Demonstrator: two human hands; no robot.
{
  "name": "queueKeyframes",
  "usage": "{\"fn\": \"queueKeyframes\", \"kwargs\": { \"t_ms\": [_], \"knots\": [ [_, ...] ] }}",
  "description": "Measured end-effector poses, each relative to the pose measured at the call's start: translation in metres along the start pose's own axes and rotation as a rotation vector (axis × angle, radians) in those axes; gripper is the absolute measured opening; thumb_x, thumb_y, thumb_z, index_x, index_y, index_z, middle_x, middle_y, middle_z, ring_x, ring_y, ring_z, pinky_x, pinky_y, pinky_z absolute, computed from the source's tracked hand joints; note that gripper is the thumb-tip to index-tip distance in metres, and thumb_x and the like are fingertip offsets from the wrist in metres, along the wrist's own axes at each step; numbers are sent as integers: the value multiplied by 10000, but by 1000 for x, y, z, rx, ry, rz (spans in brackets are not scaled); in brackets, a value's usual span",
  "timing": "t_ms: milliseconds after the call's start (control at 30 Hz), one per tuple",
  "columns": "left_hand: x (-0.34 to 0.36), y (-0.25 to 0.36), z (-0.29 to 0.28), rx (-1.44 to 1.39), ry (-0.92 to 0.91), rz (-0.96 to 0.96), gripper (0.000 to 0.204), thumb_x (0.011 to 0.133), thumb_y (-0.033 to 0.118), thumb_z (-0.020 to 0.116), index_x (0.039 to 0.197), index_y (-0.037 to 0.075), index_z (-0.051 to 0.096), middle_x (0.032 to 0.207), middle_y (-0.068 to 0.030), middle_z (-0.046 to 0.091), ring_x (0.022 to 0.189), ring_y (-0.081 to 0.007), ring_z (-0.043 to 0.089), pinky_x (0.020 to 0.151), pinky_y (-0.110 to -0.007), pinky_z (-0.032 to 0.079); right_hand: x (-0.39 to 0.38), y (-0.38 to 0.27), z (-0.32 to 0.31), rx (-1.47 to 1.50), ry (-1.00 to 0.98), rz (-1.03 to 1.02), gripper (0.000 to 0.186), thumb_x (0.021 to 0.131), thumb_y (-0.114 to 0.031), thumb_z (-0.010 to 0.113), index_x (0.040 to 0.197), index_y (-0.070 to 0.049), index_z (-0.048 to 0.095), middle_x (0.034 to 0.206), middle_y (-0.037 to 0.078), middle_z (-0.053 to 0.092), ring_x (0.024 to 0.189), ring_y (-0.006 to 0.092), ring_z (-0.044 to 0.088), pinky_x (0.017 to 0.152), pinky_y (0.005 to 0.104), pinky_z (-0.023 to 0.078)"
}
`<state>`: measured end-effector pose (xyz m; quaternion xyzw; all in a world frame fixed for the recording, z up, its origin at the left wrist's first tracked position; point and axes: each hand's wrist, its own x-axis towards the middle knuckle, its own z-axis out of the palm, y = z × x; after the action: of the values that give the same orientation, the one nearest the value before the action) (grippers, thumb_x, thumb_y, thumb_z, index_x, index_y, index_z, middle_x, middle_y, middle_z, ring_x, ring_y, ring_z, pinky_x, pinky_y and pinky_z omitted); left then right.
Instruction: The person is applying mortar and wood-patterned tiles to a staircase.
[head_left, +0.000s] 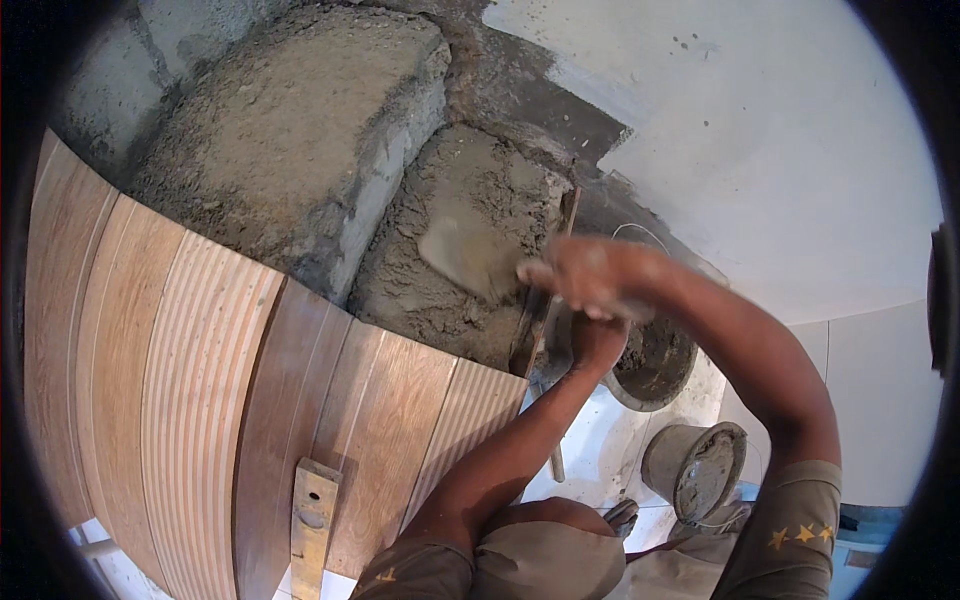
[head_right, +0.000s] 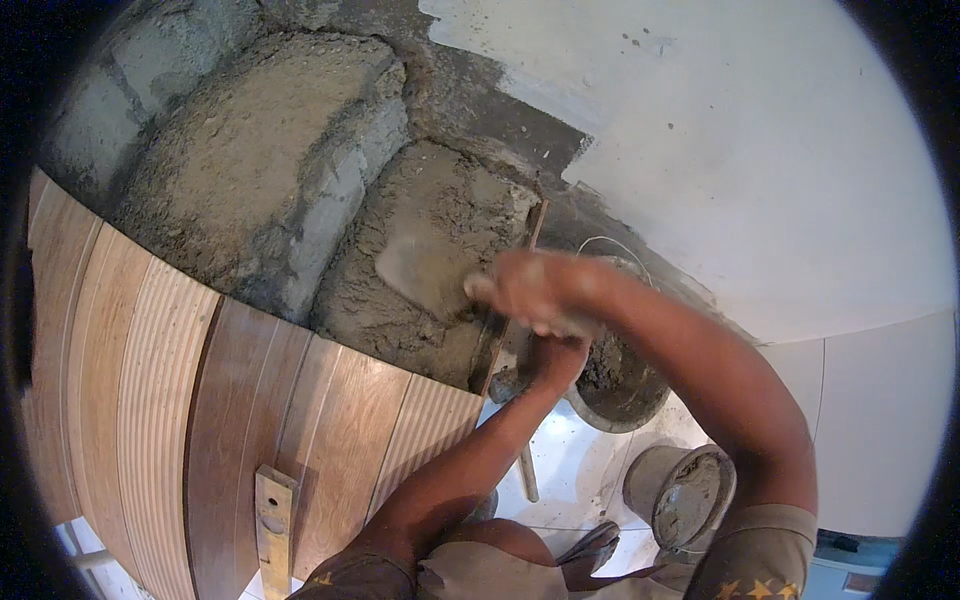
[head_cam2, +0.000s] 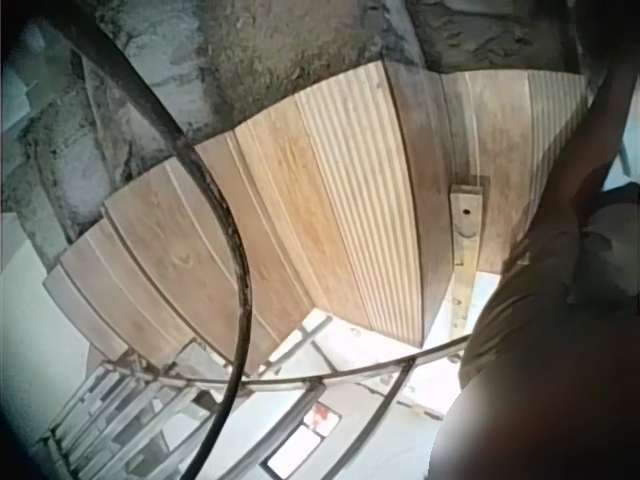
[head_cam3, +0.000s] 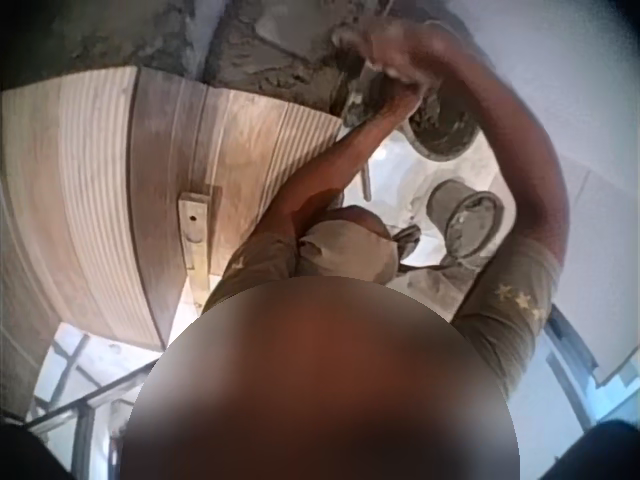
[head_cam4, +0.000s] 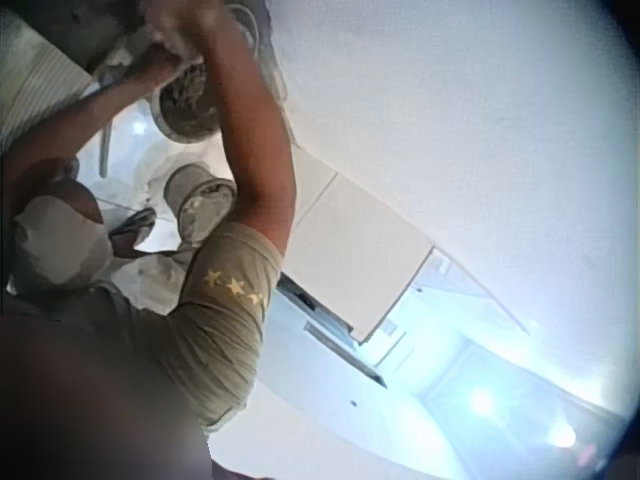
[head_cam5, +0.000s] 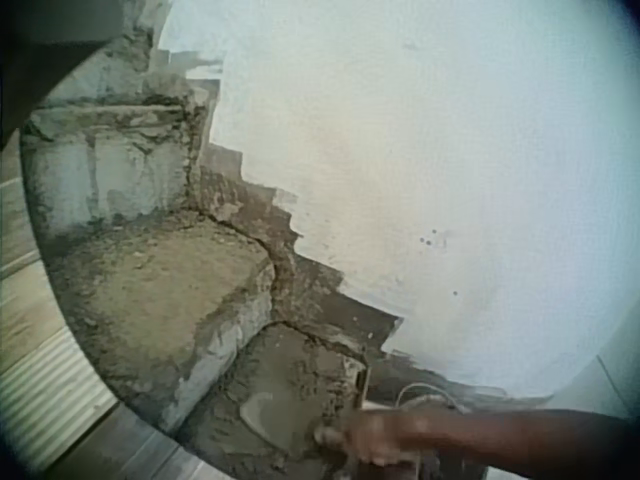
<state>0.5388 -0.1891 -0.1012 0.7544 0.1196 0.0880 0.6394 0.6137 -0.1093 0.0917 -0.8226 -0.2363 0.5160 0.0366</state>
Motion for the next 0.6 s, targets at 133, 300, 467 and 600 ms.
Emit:
{"fn": "queueKeyframes", "kwargs": {
  "t_ms": [133,300,467,600],
  "knots": [
    [-7,-3,21,11,130,-27,714,860,440,721,1401,37,487,1306,-230,603,1211,-371,584,1026,-451,442,-14,24,15,-615,361,-246,483,1045,-488,392,1122,-54,592,852,218,710,801,405,701,677,510,570],
    [-1,42,2,-181,163,-249,774,844,398,746,1412,-37,448,1359,-284,559,1280,-405,535,1069,-441,410,26,40,-34,-746,679,-142,494,1031,-494,418,1086,-34,589,880,226,715,851,416,706,723,519,568],
    [3,47,-4,-315,118,-257,793,834,379,760,1418,-54,442,1380,-306,537,1290,-421,525,1074,-435,408,57,26,-63,-593,820,-68,465,1019,-446,481,978,-15,651,815,217,704,749,365,717,659,488,572],
    [5,62,1,-424,47,-230,794,842,405,760,1416,-46,447,1401,-264,528,1347,-372,479,1121,-417,355,16,42,-54,203,186,0,538,1020,-479,484,933,29,638,668,110,621,598,221,653,471,385,523]
  ]
}}
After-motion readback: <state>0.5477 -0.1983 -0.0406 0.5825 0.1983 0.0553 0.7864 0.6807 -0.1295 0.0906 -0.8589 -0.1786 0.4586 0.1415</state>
